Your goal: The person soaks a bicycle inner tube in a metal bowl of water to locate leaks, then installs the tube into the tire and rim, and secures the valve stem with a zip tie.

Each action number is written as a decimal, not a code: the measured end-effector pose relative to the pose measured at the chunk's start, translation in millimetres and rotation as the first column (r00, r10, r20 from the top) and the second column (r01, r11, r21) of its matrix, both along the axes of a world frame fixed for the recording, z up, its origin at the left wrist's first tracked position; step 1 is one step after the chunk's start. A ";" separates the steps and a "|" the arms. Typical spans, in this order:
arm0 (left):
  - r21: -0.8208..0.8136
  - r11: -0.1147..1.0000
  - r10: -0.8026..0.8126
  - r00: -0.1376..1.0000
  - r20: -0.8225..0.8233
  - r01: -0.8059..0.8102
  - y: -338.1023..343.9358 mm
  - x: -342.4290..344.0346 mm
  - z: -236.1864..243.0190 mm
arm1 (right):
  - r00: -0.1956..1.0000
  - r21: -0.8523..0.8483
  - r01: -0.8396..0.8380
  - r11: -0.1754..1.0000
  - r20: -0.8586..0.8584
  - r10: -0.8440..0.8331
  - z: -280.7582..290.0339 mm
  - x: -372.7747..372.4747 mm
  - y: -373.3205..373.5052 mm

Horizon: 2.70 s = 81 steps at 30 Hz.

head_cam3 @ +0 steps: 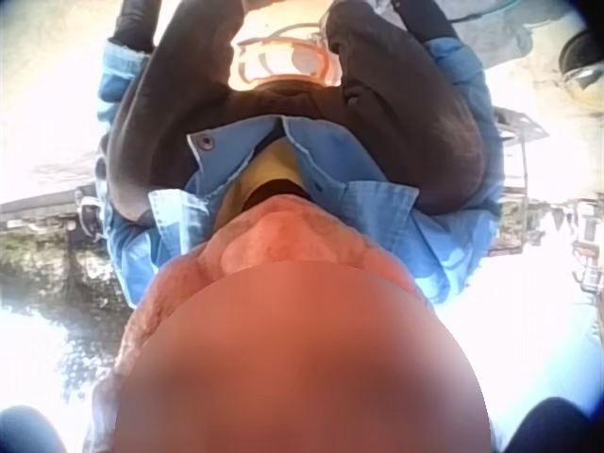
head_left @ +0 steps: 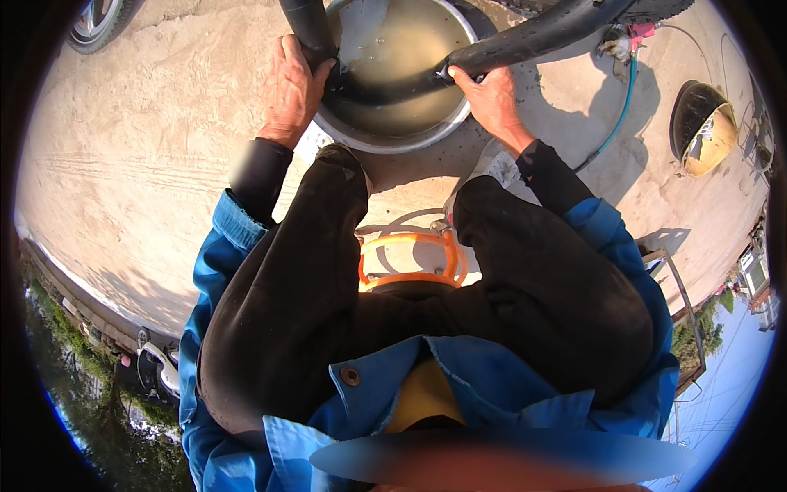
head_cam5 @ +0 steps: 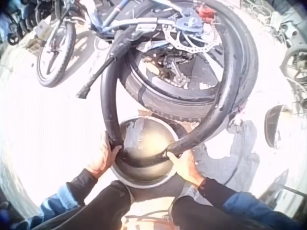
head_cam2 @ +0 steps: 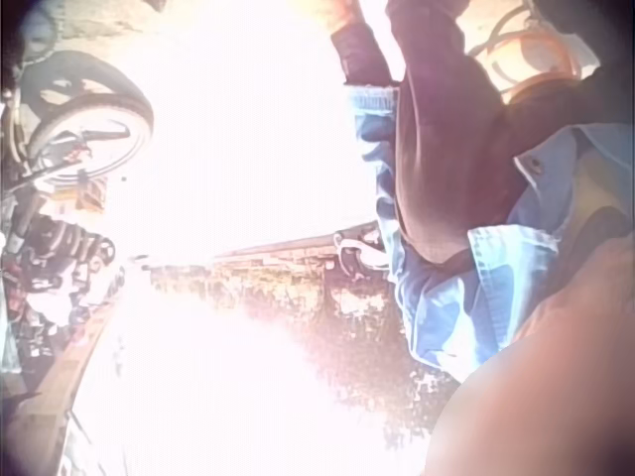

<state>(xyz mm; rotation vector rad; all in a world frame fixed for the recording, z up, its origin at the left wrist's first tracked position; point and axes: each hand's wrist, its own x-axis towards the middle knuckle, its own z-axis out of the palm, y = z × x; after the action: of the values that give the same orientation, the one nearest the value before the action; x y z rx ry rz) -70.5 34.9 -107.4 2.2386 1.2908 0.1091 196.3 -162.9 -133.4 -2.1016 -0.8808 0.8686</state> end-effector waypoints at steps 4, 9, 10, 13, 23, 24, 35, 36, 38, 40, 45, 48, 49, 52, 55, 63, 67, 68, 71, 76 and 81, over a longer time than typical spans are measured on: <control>0.026 1.000 -0.012 0.999 -0.044 0.013 -1.6 2.0 2.3 | 1.000 0.012 0.019 1.000 -0.002 -0.019 -0.4 -0.7 -0.7; 0.040 0.999 -0.018 0.998 -0.067 0.021 -3.0 4.4 5.1 | 1.000 0.035 0.007 0.999 0.005 -0.007 -5.0 -1.7 -1.0; 0.047 0.998 -0.025 0.998 -0.058 0.028 -3.0 4.8 5.4 | 1.000 0.034 0.002 0.999 0.019 -0.002 -6.3 -1.9 -1.3; 0.052 0.998 -0.036 0.998 -0.058 0.039 -3.3 6.0 6.1 | 1.000 0.027 -0.003 1.000 0.010 0.003 -9.3 -0.9 -3.3; 0.119 0.989 -0.085 0.995 -0.049 0.091 -3.6 5.7 1.3 | 0.999 0.050 -0.025 0.998 0.044 0.023 -12.4 -0.2 -4.8; 0.124 0.988 -0.088 0.995 -0.053 0.094 -3.6 5.7 1.0 | 0.999 0.046 -0.022 0.999 0.027 0.021 -11.1 -0.4 -4.4; -0.039 0.999 -0.032 0.999 0.031 0.033 0.9 -3.6 3.9 | 0.984 -0.056 -0.012 0.998 -0.179 0.002 16.5 3.3 -1.4; -0.076 0.997 -0.026 0.999 0.048 0.030 2.2 -6.3 4.5 | 0.982 -0.065 -0.004 0.998 -0.190 -0.008 18.0 3.2 -2.2; -0.084 0.995 -0.041 0.996 0.075 0.047 4.4 -11.0 5.6 | 0.981 -0.058 0.002 0.998 -0.192 -0.013 20.0 3.1 -4.0; -0.093 0.994 -0.046 0.995 0.088 0.054 5.9 -12.8 6.0 | 0.981 -0.047 0.004 0.999 -0.195 -0.013 20.7 3.1 -5.6; -0.107 0.993 -0.041 0.997 0.068 0.048 7.4 -12.2 11.2 | 0.973 0.030 0.011 0.999 -0.233 -0.003 21.9 3.9 -5.6; -0.199 0.980 0.013 0.994 0.112 0.010 8.5 -12.2 15.3 | 0.955 0.045 0.063 0.997 -0.293 -0.047 25.4 2.8 -7.6; -0.202 0.979 0.010 0.995 0.100 0.010 8.9 -12.7 16.3 | 0.949 0.040 0.082 0.996 -0.307 -0.066 27.2 2.2 -9.5; -0.226 0.974 0.013 0.995 0.096 0.009 10.7 -16.6 21.0 | 0.906 0.042 0.150 0.988 -0.407 -0.120 32.8 3.3 -17.2; -0.278 0.960 0.016 0.993 0.115 0.017 18.8 -21.9 33.3 | 0.894 0.023 0.250 0.968 -0.390 -0.222 42.8 9.5 -30.6; -0.264 0.957 0.196 0.936 0.293 -0.118 108.1 28.0 94.2 | 0.838 0.043 0.295 0.955 -0.492 -0.237 88.3 35.6 -64.5; 0.184 0.982 -0.084 0.971 0.225 0.042 167.6 89.5 96.1 | 0.857 0.183 0.411 0.893 -0.410 -0.310 100.6 46.4 -70.4; 0.235 0.971 -0.084 0.973 0.217 0.032 174.7 97.8 93.9 | 0.836 0.184 0.441 0.878 -0.440 -0.328 104.8 51.3 -70.7; 0.247 0.969 -0.074 0.975 0.211 0.020 189.5 102.5 84.9 | 0.834 0.082 0.452 0.888 -0.390 -0.389 123.9 69.9 -64.0; 0.046 0.989 0.124 0.949 0.290 -0.143 152.1 38.7 80.1 | 0.903 0.215 0.413 0.885 -0.224 -0.367 193.6 150.1 -10.7; -0.380 0.802 0.552 0.815 0.176 -0.461 47.1 -21.7 87.2 | 0.991 0.204 0.121 0.971 0.026 -0.129 213.3 209.5 76.2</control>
<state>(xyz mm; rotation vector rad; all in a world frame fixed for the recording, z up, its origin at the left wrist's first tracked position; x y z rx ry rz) -92.2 82.0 -20.3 1.4888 1.5918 0.3734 405.7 -86.6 79.9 -1.9789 -0.8114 0.6458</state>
